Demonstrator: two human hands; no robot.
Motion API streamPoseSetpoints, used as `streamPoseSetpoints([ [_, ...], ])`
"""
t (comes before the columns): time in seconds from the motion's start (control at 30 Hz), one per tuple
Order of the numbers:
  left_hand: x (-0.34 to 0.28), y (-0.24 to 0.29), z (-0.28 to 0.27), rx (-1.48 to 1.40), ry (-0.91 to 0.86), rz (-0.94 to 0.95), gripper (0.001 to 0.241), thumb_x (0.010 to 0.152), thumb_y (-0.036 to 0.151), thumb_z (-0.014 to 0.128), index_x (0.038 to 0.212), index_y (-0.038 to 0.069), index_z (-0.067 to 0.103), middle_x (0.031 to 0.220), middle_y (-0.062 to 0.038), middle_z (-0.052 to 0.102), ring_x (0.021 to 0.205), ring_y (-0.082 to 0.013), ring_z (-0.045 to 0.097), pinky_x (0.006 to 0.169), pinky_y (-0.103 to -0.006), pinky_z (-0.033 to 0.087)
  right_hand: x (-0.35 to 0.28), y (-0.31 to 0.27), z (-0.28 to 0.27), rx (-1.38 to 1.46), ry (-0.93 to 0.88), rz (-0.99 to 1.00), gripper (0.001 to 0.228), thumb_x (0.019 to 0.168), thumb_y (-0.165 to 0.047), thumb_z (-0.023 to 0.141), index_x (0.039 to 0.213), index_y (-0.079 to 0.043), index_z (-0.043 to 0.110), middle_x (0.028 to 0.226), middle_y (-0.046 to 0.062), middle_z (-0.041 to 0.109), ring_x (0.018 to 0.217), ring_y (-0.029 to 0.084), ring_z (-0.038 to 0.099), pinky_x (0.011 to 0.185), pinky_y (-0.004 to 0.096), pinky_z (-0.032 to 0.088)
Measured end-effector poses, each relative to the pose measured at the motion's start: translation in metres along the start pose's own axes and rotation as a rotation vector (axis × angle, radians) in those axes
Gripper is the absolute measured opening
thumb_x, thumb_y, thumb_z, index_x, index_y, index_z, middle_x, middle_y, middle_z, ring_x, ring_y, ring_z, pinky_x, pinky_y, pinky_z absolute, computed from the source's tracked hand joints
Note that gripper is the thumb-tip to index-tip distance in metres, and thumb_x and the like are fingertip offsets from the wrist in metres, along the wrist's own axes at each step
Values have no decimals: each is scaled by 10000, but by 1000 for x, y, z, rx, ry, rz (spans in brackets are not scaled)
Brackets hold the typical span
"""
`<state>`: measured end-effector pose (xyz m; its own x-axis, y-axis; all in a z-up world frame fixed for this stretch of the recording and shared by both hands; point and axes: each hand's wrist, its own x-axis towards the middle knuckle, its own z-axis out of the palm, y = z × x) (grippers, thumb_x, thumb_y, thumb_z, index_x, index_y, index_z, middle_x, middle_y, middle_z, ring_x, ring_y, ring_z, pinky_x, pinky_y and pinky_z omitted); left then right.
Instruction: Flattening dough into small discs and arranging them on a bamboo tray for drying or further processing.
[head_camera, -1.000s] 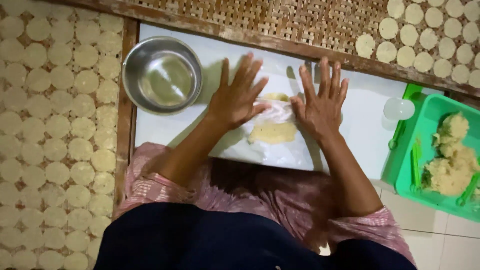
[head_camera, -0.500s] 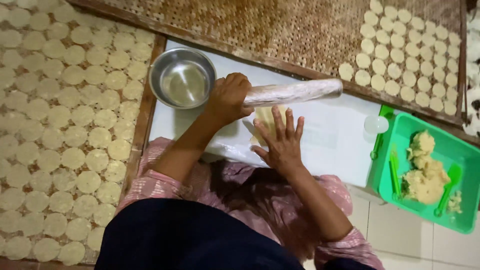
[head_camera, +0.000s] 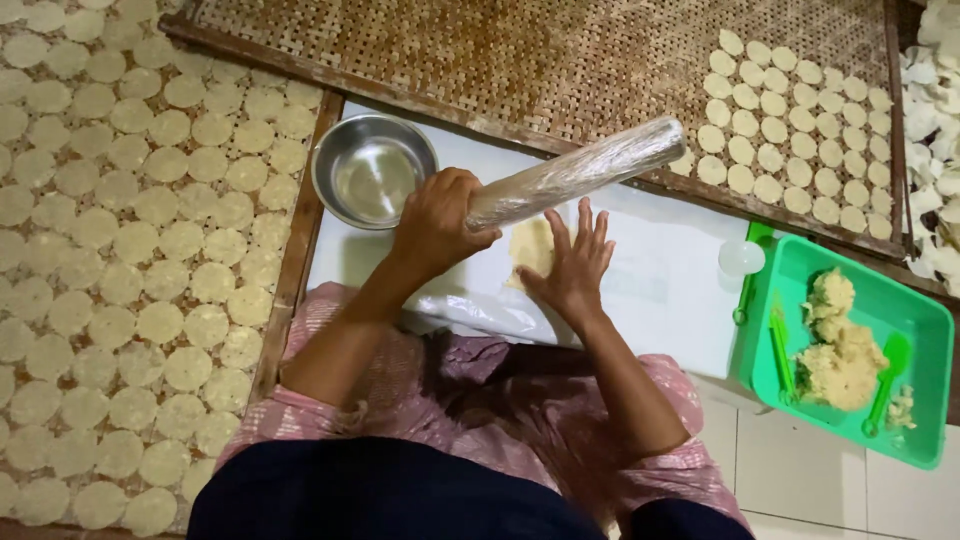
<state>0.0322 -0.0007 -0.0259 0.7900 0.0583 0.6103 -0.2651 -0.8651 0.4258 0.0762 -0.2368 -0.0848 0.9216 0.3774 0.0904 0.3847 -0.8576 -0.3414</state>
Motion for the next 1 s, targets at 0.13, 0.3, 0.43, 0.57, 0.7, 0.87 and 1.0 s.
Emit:
streamPoseSetpoints([
  [0.13,-6,3,-13,17,-56,-60,451,754,415,832,1052,137,639,1064,-31,619,1032,-273,649,783,-489,586,14,48,12,255,275,-191,701,755,-177,838,1419,-159,615,1380,155,624,1457,442,381,1240,562,189],
  [0.3,-1,23,-54,-99,-377,-354,557,742,408,798,1157,71,643,1172,-111,626,1132,-380,622,874,-602,545,-13,67,-50,622,159,107,405,985,-169,619,1388,-203,629,1367,92,567,1293,301,600,1015,470,531],
  [0.43,-7,25,-64,-134,-499,-483,627,749,462,775,1236,96,627,1242,-91,607,1208,-364,593,949,-591,514,-33,84,-29,234,51,44,326,880,-320,787,1186,-405,714,1173,-89,629,975,199,717,854,344,607],
  [0.57,-9,29,-71,-127,-527,-527,600,728,442,783,1201,105,632,1210,-93,618,1176,-362,600,933,-580,529,-48,63,-22,184,48,-136,305,818,-316,833,1093,-291,703,1160,-30,630,1182,268,661,961,425,571],
  [0.7,-23,17,-61,-66,-540,-367,623,725,335,788,1269,74,633,1113,-139,651,1050,-377,663,845,-573,575,-37,40,-64,356,402,-348,369,891,-155,809,1216,-101,642,1191,89,634,1232,371,602,1087,514,460],
  [0.87,-23,30,-39,-11,-693,-279,615,724,401,771,1216,52,647,1172,-150,651,1105,-401,653,878,-596,561,-48,22,-95,-125,464,-472,709,867,-459,807,1479,-213,547,1582,192,376,1503,447,283,1190,643,104],
  [1.0,-31,33,-12,-214,-677,-58,522,734,385,777,1125,64,648,1065,-145,636,1014,-439,676,796,-620,557,-42,54,-74,-353,365,-500,894,680,-343,903,1505,-321,558,1324,81,621,1299,302,553,1176,667,165],
])
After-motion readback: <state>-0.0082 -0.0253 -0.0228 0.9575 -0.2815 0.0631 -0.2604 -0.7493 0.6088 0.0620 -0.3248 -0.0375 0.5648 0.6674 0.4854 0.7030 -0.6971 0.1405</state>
